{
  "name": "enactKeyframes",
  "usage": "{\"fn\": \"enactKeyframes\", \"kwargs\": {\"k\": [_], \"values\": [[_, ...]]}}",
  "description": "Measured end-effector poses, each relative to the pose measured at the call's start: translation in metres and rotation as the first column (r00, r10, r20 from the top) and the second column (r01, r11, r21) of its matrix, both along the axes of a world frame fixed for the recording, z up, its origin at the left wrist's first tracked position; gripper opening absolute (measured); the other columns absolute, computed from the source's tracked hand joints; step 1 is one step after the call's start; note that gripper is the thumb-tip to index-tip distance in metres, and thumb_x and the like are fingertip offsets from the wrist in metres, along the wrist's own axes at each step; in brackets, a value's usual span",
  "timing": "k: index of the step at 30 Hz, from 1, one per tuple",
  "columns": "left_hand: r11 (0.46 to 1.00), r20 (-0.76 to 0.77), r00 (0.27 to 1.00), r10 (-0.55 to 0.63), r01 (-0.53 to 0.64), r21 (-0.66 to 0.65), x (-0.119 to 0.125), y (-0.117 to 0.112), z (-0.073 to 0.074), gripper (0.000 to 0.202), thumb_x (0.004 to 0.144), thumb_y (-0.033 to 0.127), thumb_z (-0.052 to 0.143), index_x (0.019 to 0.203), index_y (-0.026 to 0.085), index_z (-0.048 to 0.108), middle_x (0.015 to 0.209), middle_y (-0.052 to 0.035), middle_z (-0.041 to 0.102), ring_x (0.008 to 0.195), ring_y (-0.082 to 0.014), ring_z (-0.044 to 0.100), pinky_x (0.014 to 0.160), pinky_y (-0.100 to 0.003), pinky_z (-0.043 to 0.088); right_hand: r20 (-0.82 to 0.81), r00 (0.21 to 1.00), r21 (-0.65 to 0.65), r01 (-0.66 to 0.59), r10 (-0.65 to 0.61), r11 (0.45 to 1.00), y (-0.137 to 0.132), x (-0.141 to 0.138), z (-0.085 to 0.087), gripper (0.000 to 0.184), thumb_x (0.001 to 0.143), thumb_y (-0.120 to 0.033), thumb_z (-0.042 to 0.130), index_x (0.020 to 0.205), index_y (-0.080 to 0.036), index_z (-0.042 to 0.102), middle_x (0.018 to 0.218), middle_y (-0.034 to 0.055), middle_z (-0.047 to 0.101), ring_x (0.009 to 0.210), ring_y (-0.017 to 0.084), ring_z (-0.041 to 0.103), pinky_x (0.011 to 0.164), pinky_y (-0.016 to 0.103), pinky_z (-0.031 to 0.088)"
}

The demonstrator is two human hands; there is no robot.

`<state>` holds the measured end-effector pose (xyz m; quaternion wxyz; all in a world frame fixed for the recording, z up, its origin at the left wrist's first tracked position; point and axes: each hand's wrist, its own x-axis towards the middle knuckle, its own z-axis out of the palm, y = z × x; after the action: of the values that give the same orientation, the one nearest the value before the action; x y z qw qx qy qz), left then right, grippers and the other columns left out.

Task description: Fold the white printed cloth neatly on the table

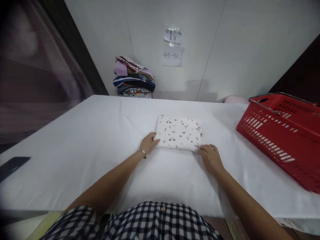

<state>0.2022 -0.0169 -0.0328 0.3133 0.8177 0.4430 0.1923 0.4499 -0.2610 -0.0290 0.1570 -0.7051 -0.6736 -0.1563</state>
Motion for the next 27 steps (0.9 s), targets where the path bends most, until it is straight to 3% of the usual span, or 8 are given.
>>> {"fn": "enactKeyframes", "kwargs": {"k": [3,9,13,20,27], "values": [[1.0,0.057,0.998,0.012,-0.011,-0.011,-0.008,-0.011,-0.001,0.044,0.077,0.039,0.059,0.116,0.022,0.05,0.083,0.0005,0.062,0.074,-0.0156,0.057,0.069,-0.028,0.044,-0.024,0.999,0.01,-0.029,0.029,1.0,0.006,-0.003,-0.003,0.023,0.082,-0.013,0.045,0.094,-0.019,0.064,0.102,0.0079,0.063,0.097,0.022,0.053,0.086,0.04,0.038],[0.996,0.143,0.989,-0.048,0.037,0.079,-0.016,-0.016,-0.006,0.045,0.074,0.03,0.063,0.116,0.022,0.052,0.098,-0.0025,0.06,0.086,-0.0164,0.056,0.078,-0.03,0.045,-0.019,1.0,0.102,0.006,-0.004,0.995,0.009,-0.006,-0.022,0.022,0.086,-0.019,0.045,0.095,-0.019,0.065,0.103,0.0089,0.063,0.096,0.023,0.055,0.08,0.039,0.043],[0.998,0.101,0.994,-0.05,0.046,0.044,-0.015,-0.014,-0.007,0.035,0.077,0.03,0.058,0.111,0.023,0.055,0.085,0.0001,0.059,0.079,-0.0151,0.055,0.074,-0.028,0.045,-0.023,1.0,0.105,0.016,-0.014,0.994,0.011,0.003,-0.026,0.025,0.084,-0.015,0.043,0.094,-0.019,0.066,0.1,0.0087,0.065,0.094,0.023,0.056,0.079,0.039,0.043],[0.997,0.112,0.992,-0.064,0.059,0.041,-0.016,-0.012,-0.006,0.026,0.08,0.023,0.053,0.106,0.023,0.056,0.077,0.0024,0.058,0.073,-0.0129,0.054,0.072,-0.026,0.045,-0.054,0.998,0.102,0.049,-0.043,0.994,0.016,0.004,-0.024,0.023,0.08,-0.011,0.044,0.089,-0.018,0.064,0.096,0.008,0.064,0.092,0.022,0.055,0.08,0.038,0.041],[0.983,0.095,0.991,-0.096,0.08,0.165,-0.015,-0.018,-0.004,0.033,0.077,0.029,0.059,0.109,0.021,0.056,0.098,-0.0029,0.059,0.088,-0.0167,0.055,0.081,-0.03,0.044,-0.048,0.998,0.087,0.032,-0.028,0.996,0.023,-0.023,-0.015,0.023,0.084,-0.02,0.047,0.103,-0.019,0.06,0.105,0.0096,0.061,0.098,0.024,0.052,0.085,0.04,0.037]]}}
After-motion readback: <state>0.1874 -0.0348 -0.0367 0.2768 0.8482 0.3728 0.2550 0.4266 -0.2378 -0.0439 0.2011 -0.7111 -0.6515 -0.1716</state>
